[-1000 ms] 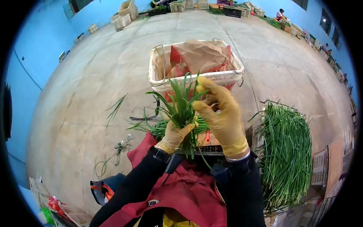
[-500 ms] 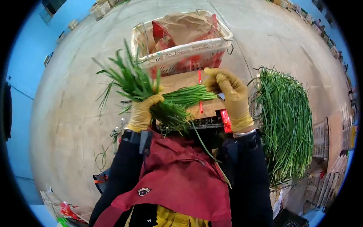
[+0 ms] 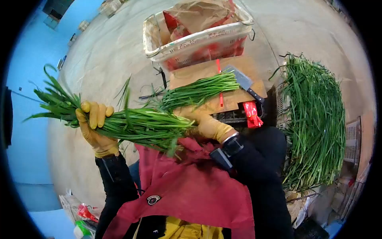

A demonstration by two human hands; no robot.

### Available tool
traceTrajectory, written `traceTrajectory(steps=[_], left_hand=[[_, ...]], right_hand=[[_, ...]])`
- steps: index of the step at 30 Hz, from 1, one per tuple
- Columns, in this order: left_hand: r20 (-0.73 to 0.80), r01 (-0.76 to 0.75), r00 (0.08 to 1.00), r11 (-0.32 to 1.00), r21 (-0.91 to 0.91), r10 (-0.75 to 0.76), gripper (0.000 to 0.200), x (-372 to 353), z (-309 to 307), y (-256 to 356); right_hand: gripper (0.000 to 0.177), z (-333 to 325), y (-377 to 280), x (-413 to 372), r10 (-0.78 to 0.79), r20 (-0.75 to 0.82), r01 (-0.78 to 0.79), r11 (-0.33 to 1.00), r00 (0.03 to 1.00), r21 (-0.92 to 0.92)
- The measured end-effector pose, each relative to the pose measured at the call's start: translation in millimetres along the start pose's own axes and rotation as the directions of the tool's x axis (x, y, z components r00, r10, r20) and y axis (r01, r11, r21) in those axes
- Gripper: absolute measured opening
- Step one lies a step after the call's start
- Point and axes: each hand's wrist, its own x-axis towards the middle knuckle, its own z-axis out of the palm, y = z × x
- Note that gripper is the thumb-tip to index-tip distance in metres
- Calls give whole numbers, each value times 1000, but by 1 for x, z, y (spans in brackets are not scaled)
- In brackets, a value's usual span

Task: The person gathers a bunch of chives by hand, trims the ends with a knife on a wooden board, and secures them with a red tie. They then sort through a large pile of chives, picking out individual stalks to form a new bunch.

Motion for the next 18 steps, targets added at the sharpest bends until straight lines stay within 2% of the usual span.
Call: traceTrajectory(steps=[3, 4, 5, 6, 7, 8, 11, 12, 13, 14, 15, 16, 17, 18], left_hand=[[-234, -94, 966, 992, 81, 111, 24, -23, -9, 8], [-291, -116, 944, 981, 155, 157, 24, -31, -14, 10], [-345, -149, 919, 978, 146, 191, 23, -40, -22, 17], [-399, -184, 889, 973, 138, 224, 23, -50, -32, 27], [-451, -223, 854, 966, 133, 259, 22, -59, -37, 33], [-501, -242, 816, 958, 154, 287, 23, -68, -39, 36], [-705, -204, 619, 938, 280, 345, 24, -94, -57, 32], [-717, -212, 623, 950, 230, 313, 27, -105, -67, 31], [-740, -212, 601, 953, 215, 300, 26, -112, -73, 27], [-761, -212, 583, 957, 197, 285, 26, -116, -77, 21], [-778, -217, 567, 960, 176, 270, 25, -118, -79, 16], [-804, -227, 539, 963, 147, 250, 23, -118, -79, 12], [-784, -250, 580, 965, 84, 219, 23, -121, -84, 13], [-763, -266, 619, 964, 22, 188, 23, -127, -92, 16]], right_hand=[[38, -4, 2, -10, 298, 22, -298, 954, 954, 36], [30, -8, 6, -12, 469, 43, -471, 880, 882, 62], [28, -13, 21, -18, 169, -78, -183, 949, 983, -258], [28, -21, 36, -27, 368, -104, -381, 906, 924, -182], [29, -25, 40, -30, 552, -113, -562, 820, 826, -107], [30, -23, 43, -31, 498, -43, -497, 850, 866, -177], [39, -14, 44, -35, 332, 176, -260, 905, 927, -337], [47, -5, 42, -26, 189, 194, -182, 982, 963, -54], [57, 10, 36, -13, 47, 165, -85, 968, 985, 234], [60, 25, 31, -7, 123, 187, -207, 812, 975, 546], [63, 39, 26, -2, 183, 228, -292, 549, 956, 783], [63, 49, 40, 6, 261, 222, -337, 580, 939, 741], [55, 62, 13, 8, 293, 126, -270, 526, 948, 807], [46, 66, 30, 14, 264, 80, -247, 696, 961, 674]])
